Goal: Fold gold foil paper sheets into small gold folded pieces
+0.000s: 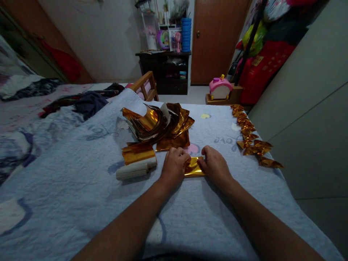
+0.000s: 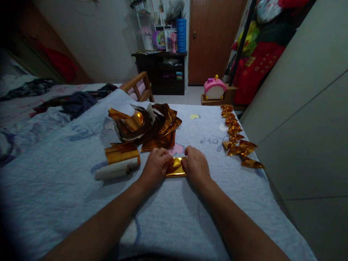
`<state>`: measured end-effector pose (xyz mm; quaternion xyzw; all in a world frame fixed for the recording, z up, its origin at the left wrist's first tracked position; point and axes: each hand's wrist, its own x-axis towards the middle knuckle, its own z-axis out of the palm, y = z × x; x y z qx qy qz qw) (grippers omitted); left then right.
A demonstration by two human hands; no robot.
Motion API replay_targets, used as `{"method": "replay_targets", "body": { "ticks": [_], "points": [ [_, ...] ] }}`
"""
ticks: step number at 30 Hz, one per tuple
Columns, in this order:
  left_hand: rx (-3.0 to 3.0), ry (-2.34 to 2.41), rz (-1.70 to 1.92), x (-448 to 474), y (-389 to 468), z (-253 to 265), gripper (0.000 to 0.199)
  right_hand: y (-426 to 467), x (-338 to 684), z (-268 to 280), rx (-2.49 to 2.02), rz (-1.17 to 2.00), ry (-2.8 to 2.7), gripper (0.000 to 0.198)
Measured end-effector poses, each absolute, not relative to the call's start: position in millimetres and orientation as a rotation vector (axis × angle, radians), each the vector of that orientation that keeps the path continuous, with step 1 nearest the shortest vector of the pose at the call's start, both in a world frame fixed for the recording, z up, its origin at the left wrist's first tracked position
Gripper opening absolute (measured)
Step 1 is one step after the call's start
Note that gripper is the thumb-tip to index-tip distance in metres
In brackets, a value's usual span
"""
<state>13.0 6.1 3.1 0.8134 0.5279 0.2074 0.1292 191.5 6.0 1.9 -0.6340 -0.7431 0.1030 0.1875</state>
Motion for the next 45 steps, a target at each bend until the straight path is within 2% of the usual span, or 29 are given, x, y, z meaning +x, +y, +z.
{"method": "replay_targets", "body": {
  "ticks": [4, 9, 16, 26, 40, 45],
  "points": [
    [2.378, 1.359, 0.540, 10.0, 7.2, 2.0, 0.018, 7.4, 191.4, -0.7, -1.596, 0.359, -2.212, 0.018],
    [2.392, 1.290, 0.532, 4.9, 6.1, 1.7, 0.017, 8.0, 194.1, -0.8, -1.444, 0.476, -2.311, 0.025],
    [2.448, 1.293, 0.442, 4.3, -0.6, 4.3, 0.009, -0.2, 192.0, 7.5, -1.446, 0.338, -2.410, 0.012],
    [2.418, 1.272, 0.320, -2.1, -12.5, 5.1, 0.029, -11.4, 187.0, 11.7, -1.526, 0.213, -2.504, 0.014],
    [2.350, 1.128, 0.326, -16.1, -13.5, 7.9, 0.042, -19.9, 181.4, 15.1, -1.628, 0.158, -2.467, 0.038],
    [2.321, 1.155, 0.312, -15.3, -13.3, 11.1, 0.041, -14.2, 196.7, 11.3, -1.693, 0.189, -2.429, 0.056]
  ]
}}
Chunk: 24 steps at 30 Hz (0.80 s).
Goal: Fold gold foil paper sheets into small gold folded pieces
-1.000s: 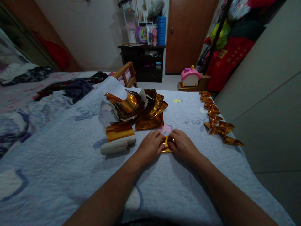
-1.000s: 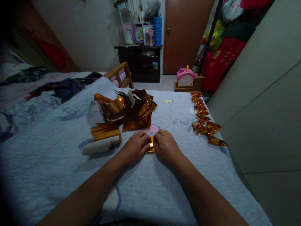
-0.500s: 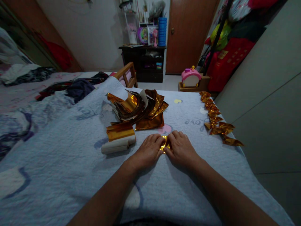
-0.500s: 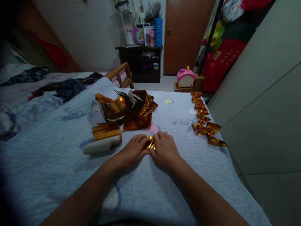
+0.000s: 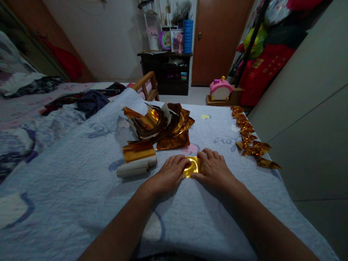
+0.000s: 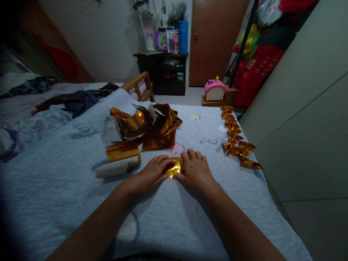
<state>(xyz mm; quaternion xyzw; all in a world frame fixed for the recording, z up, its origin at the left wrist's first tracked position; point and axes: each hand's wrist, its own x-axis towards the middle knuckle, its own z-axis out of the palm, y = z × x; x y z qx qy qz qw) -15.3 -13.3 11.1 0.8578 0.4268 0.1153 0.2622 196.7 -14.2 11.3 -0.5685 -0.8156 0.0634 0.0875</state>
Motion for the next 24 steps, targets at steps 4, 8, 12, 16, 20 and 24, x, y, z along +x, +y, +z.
{"method": "replay_targets", "body": {
  "ticks": [4, 8, 12, 16, 20, 24],
  "points": [
    [2.306, 1.176, 0.278, -14.6, -12.8, 12.8, 0.043, -9.0, 210.3, 2.8, -1.708, 0.257, -2.439, 0.076],
    [2.321, 1.163, 0.279, -14.8, -12.4, 12.3, 0.044, -4.0, 222.6, -3.8, -1.743, 0.316, -2.449, 0.088],
    [2.329, 1.157, 0.289, -15.4, -12.5, 12.6, 0.045, 0.7, 233.9, -7.8, -1.715, 0.324, -2.458, 0.092],
    [2.316, 1.143, 0.268, -17.0, -12.5, 16.9, 0.044, 3.3, 241.0, -6.2, -1.661, 0.376, -2.484, 0.091],
    [2.320, 1.118, 0.286, -17.8, -13.4, 20.8, 0.045, 2.3, 238.7, 7.0, -1.606, 0.479, -2.450, 0.086],
    [2.306, 1.150, 0.314, -15.1, -13.7, 21.4, 0.046, -1.5, 227.1, 24.3, -1.490, 0.509, -2.377, 0.074]
  ]
}}
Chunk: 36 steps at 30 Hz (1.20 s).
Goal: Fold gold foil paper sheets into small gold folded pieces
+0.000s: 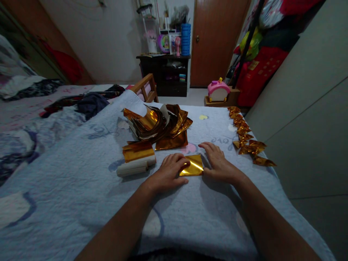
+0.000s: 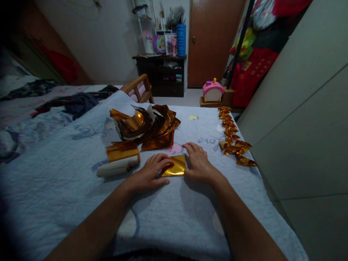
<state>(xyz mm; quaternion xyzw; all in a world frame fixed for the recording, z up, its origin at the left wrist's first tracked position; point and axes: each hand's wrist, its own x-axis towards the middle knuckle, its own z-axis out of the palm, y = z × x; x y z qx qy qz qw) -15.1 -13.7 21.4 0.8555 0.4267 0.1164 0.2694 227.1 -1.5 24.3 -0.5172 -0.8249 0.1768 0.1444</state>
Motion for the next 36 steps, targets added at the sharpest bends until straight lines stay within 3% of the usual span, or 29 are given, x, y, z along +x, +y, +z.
{"method": "replay_targets", "body": {
  "ticks": [4, 6, 12, 29, 36],
  "points": [
    [2.322, 1.159, 0.341, -13.4, -13.2, 18.5, 0.038, -6.7, 216.2, 29.6, -1.295, 0.513, -2.458, 0.017],
    [2.339, 1.149, 0.375, -13.8, -13.0, 15.6, 0.035, -8.9, 212.2, 28.1, -1.197, 0.564, -2.538, 0.008],
    [2.376, 1.128, 0.496, -14.2, -12.2, 8.1, 0.036, -10.8, 205.3, 26.1, -1.109, 0.591, -2.554, 0.008],
    [2.446, 0.973, 0.546, -6.9, -10.1, 7.3, 0.011, -10.2, 205.3, 21.4, -1.087, 0.565, -2.573, 0.016],
    [2.459, 0.953, 0.605, -6.3, -11.0, 8.2, 0.020, -14.2, 199.6, 24.6, -1.139, 0.452, -2.650, 0.030]
  ]
}}
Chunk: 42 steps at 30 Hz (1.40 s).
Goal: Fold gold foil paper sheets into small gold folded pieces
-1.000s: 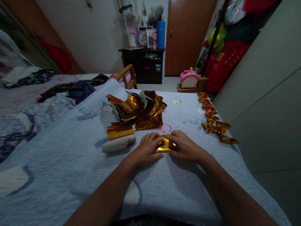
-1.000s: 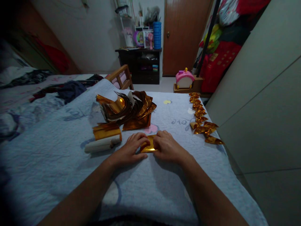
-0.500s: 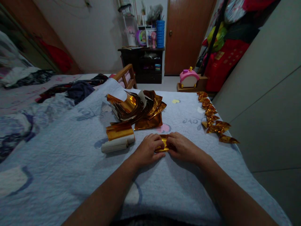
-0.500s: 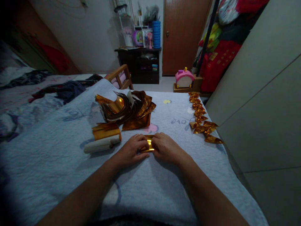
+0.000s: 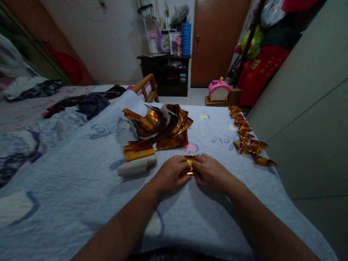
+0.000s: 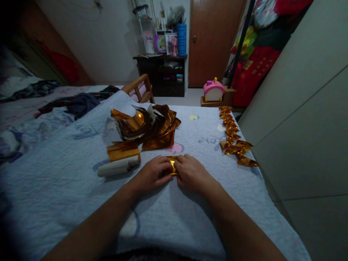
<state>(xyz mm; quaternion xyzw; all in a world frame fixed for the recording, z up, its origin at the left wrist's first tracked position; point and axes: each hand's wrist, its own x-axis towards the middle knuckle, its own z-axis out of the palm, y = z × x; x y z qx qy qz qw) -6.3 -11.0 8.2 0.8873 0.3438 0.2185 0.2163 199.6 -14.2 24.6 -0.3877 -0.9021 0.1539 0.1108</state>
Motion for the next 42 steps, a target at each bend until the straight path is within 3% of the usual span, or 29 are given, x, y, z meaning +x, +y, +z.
{"method": "replay_targets", "body": {
  "ticks": [4, 8, 22, 35, 42],
  "points": [
    [2.461, 0.981, 0.623, -7.2, -11.5, 6.0, 0.027, -16.1, 200.3, 28.8, -1.183, 0.466, -2.615, 0.034],
    [2.491, 1.014, 0.667, -7.6, -10.1, 2.0, 0.009, -15.8, 201.5, 29.7, -1.220, 0.448, -2.593, 0.030],
    [2.467, 1.034, 0.700, -10.7, -7.8, -2.5, 0.013, -11.6, 192.4, 16.5, -1.038, 0.394, -2.564, 0.028],
    [2.382, 1.094, 0.565, -12.0, -5.9, 8.5, 0.008, -0.6, 225.6, 31.7, -1.274, 0.526, -2.698, 0.023],
    [2.393, 1.103, 0.585, -9.8, -6.8, 6.2, 0.010, -6.1, 235.0, 44.6, -1.233, 0.526, -2.479, 0.016]
  ]
}}
